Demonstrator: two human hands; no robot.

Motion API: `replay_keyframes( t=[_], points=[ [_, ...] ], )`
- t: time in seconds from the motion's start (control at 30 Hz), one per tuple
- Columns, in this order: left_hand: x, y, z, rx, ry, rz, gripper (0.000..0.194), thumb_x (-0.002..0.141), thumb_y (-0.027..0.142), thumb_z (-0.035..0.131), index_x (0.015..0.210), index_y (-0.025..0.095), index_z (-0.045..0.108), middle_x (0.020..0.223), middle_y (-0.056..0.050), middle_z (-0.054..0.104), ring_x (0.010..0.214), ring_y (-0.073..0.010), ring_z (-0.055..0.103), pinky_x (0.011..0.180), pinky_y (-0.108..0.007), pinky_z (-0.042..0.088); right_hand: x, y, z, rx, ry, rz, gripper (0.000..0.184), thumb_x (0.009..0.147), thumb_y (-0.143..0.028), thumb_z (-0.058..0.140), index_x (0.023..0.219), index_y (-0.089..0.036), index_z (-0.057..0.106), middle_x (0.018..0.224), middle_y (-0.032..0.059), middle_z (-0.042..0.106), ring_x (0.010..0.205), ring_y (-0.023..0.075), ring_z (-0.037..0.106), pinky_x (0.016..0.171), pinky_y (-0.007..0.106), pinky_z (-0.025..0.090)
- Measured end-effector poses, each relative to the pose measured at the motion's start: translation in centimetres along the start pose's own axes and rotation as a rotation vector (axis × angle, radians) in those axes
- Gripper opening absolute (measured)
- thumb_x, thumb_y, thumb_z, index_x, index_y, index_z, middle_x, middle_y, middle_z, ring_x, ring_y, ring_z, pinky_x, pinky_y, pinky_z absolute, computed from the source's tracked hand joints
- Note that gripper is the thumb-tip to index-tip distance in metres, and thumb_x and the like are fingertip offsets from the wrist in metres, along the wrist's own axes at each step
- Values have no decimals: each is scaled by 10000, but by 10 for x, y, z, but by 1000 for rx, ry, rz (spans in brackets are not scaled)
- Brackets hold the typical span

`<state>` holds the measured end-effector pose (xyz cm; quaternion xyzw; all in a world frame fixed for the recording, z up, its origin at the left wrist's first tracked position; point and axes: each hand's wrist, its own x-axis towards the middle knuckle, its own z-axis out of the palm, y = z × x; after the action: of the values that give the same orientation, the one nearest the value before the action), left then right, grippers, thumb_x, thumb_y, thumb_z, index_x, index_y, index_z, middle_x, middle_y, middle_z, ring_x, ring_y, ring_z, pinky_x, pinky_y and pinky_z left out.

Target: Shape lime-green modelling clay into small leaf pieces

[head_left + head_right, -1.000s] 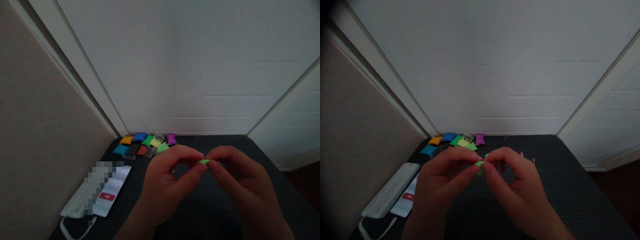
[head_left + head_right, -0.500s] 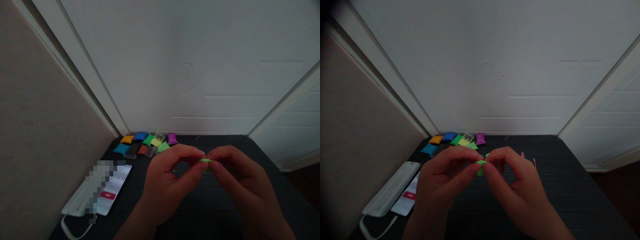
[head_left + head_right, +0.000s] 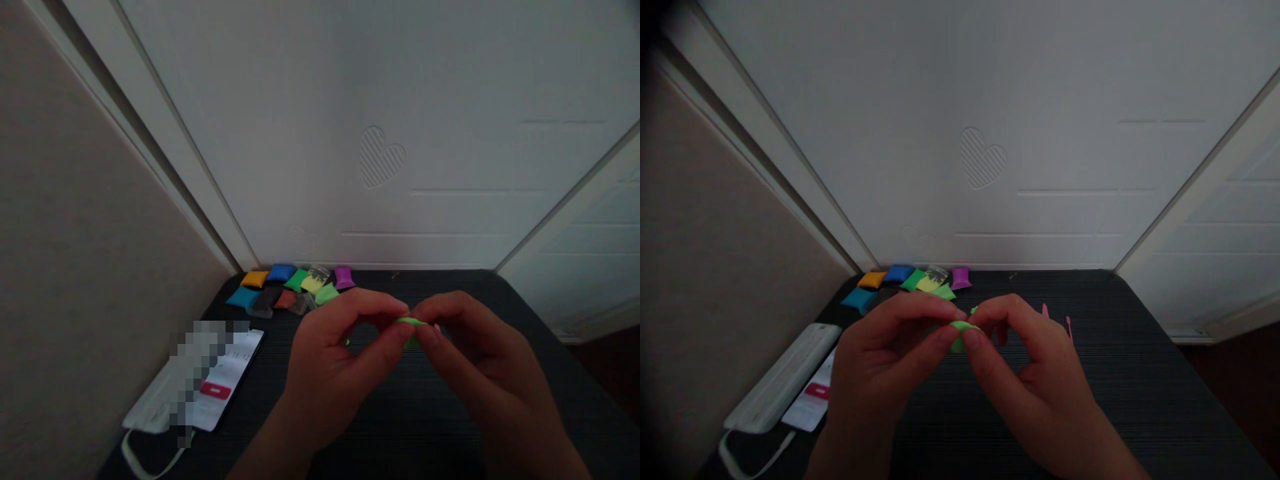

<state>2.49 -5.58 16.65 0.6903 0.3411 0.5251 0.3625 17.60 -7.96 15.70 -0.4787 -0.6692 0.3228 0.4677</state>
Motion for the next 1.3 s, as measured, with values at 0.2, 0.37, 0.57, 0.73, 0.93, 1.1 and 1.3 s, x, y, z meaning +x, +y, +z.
replay_keyframes(
  t=[0.2,0.37,0.57,0.73,0.93,1.1,1.3],
  points=[
    [-2,2,0,6,-1,2,187,697,77,628,838,197,608,784,5,637,723,-113,609,648,-198,509,3,-1,-5,-42,-29,-13,81,816,-244,501,882,-263,544,794,-4,573,760,139,569,633,253,480],
    [-1,2,0,7,-3,-6,181,697,83,627,841,191,607,792,-5,642,718,-127,617,648,-217,515,2,-1,-4,-21,-2,-20,90,805,-235,514,884,-255,551,813,-1,593,761,142,568,628,250,478],
    [-1,1,0,11,1,7,173,698,97,628,844,188,609,793,-16,648,712,-140,621,641,-234,518,3,-5,-7,-14,-53,-1,91,797,-221,526,878,-250,555,811,5,592,764,148,572,633,258,483],
    [-2,2,0,9,7,5,164,696,102,630,836,187,612,791,-23,651,717,-146,619,638,-238,520,3,-6,-6,-15,-47,15,91,798,-229,524,876,-254,562,822,11,602,773,156,574,636,266,484],
    [-1,2,0,24,12,25,172,695,97,629,838,191,611,785,-17,651,706,-143,621,633,-239,519,3,-5,-3,8,11,11,84,787,-238,535,858,-250,578,796,7,609,753,153,572,626,261,479],
    [-1,2,0,30,17,30,173,695,93,627,837,191,611,786,-13,650,711,-142,620,637,-241,518,5,-7,-5,23,-58,37,94,779,-222,547,862,-241,584,803,16,607,755,155,570,617,261,485],
    [0,2,-1,36,28,37,149,698,123,633,831,189,619,761,-21,649,702,-145,610,622,-239,513,5,-4,0,123,-3,42,93,773,-282,552,814,-232,618,725,13,617,687,151,564,588,262,478]
  ],
)
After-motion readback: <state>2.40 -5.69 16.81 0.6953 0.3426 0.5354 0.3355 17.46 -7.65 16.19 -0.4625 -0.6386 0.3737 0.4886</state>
